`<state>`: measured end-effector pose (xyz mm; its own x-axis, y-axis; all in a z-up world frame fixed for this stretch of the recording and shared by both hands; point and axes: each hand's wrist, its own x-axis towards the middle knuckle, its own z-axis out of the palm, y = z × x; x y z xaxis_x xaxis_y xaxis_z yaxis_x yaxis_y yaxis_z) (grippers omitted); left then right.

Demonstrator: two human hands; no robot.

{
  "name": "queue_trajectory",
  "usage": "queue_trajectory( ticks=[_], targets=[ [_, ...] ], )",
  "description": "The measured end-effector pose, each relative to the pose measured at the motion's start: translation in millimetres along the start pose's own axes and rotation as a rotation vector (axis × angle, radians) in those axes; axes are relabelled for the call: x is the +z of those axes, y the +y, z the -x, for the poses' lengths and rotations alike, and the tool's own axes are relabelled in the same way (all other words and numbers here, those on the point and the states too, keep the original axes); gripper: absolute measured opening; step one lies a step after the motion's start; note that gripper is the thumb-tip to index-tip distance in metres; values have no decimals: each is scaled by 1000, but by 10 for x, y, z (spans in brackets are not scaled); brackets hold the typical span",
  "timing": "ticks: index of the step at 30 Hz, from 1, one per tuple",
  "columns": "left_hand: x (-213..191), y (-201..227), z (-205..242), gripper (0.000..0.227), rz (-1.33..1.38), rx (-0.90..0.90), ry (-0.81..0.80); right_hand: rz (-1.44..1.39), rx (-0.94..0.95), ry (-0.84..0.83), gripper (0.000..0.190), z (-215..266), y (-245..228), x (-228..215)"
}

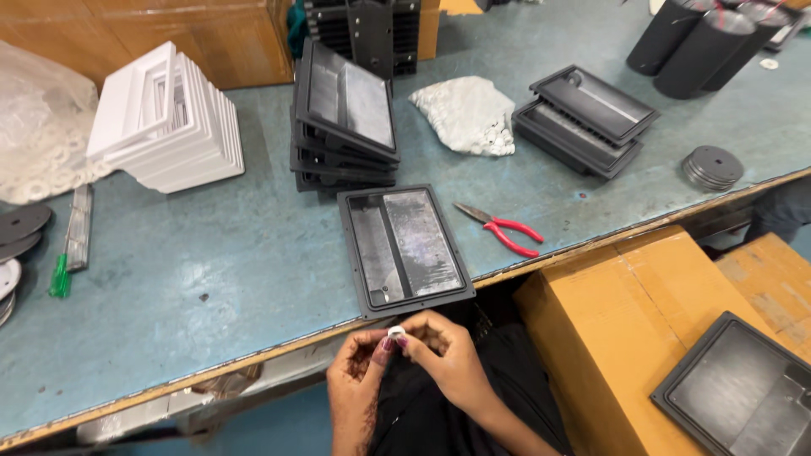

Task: The person assembles black rectangular electrical enclosures on a workbench. They insert small white plastic plugs into holes on the enclosure sides, then use red-handled pliers to press the plugs flush. The person handles multiple enclosures one at a time, placing completed units aside.

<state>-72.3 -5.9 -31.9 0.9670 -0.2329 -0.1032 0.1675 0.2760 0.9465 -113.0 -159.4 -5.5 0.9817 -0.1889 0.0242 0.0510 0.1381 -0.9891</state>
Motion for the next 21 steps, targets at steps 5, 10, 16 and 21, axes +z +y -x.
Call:
queue_trajectory(
  ticks=[5,10,16,21],
  targets=[
    [-45,-21,-43,20,27,-18,-54,-14,48,-33,18,55,-106,-29],
    [13,-49,-219,16,-40,-38,-83,-110,22,-19,22,-41,-184,-102],
    [226,246,-332,20,-43,32,-155,-114,42,20,17,-203,-299,-277],
    [104,492,-357,36,-542,276,31,-85,3,97,16,-312,-260,-429]
  ],
)
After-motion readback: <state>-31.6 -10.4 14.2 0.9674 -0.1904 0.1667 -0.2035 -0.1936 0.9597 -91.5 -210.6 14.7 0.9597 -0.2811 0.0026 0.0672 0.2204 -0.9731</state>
